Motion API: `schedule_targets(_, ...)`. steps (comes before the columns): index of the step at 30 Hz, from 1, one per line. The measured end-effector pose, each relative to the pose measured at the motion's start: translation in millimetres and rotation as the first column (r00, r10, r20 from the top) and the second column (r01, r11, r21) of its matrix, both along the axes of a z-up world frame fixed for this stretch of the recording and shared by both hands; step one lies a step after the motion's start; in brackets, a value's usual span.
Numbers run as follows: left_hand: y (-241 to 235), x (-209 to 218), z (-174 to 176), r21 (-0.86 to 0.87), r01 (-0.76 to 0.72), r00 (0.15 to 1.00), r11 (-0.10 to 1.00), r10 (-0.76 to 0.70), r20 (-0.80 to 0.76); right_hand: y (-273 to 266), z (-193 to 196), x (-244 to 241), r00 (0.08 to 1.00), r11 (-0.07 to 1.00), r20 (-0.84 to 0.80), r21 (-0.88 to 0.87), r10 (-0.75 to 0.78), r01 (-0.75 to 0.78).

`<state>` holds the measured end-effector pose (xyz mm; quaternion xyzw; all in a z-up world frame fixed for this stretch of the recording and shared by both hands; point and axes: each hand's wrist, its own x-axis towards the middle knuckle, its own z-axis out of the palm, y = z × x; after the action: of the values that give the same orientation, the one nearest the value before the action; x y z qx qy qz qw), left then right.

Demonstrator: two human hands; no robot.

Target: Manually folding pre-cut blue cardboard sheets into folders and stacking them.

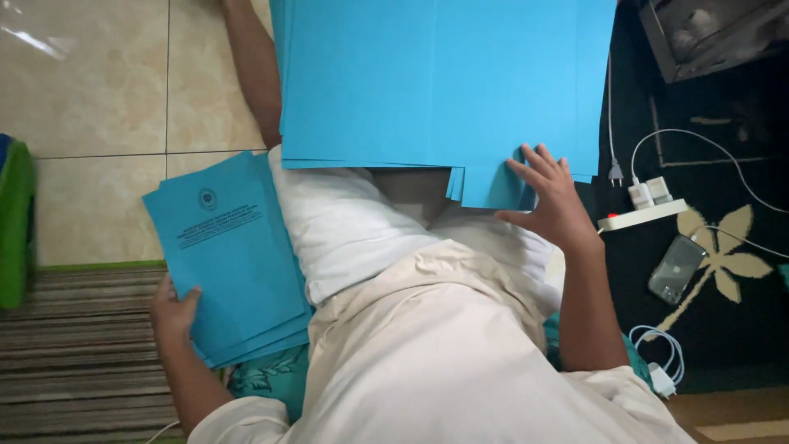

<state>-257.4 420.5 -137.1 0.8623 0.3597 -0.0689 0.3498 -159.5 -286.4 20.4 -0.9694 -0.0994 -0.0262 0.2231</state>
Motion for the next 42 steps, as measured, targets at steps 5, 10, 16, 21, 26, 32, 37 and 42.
schedule_targets(5, -20.2, 6.9, 23.8, 0.026, 0.063, 0.997, 0.998, -0.061, -0.040, 4.8, 18.8, -0.7, 0.997, 0.996, -0.079, 0.086, -0.011, 0.017)
schedule_targets(10, -13.1, 11.1, 4.6, 0.115, 0.157, 0.986, 0.981, -0.150, -0.071, -6.6, 22.8, -1.8, 0.994, 0.958, -0.109, 0.287, 0.001, 0.030)
schedule_targets(16, -46.6, 32.0, 49.5, 0.304, 0.203, 0.973, 0.931, -0.158, -0.166, -22.3, -16.5, 20.9, 0.973, 0.947, 0.173, 0.308, -0.150, 0.091)
schedule_targets(21, -136.7, 67.1, 131.6, 0.475, 0.272, 0.846, 0.837, -0.443, 0.296, -20.9, -23.4, 57.2, 0.956, 0.933, 0.269, 0.360, -0.115, 0.011)
schedule_targets(26, -242.5, 108.6, 181.2, 0.560, 0.416, 0.429, 0.717, -0.697, 0.574, 2.5, -15.9, 94.6, 0.949, 0.951, 0.303, 0.309, -0.086, -0.012)
schedule_targets(32, -387.1, 140.6, 146.3, 0.584, 0.723, -0.003, 0.368, -0.844, 0.536, 9.7, -49.9, 92.1, 0.892, 0.981, 0.413, 0.121, -0.187, 0.150)
schedule_targets(37, -495.7, 187.7, 120.6, 0.570, 0.800, -0.107, 0.187, -0.891, 0.442, 16.4, -70.6, 90.1, 0.903, 0.963, 0.367, 0.228, -0.222, 0.144)
schedule_targets(42, -585.3, 272.1, 63.7, 0.570, 0.742, 0.008, 0.352, -0.856, 0.517, -2.7, -108.1, 106.1, 0.883, 0.965, 0.429, 0.246, -0.189, 0.088)
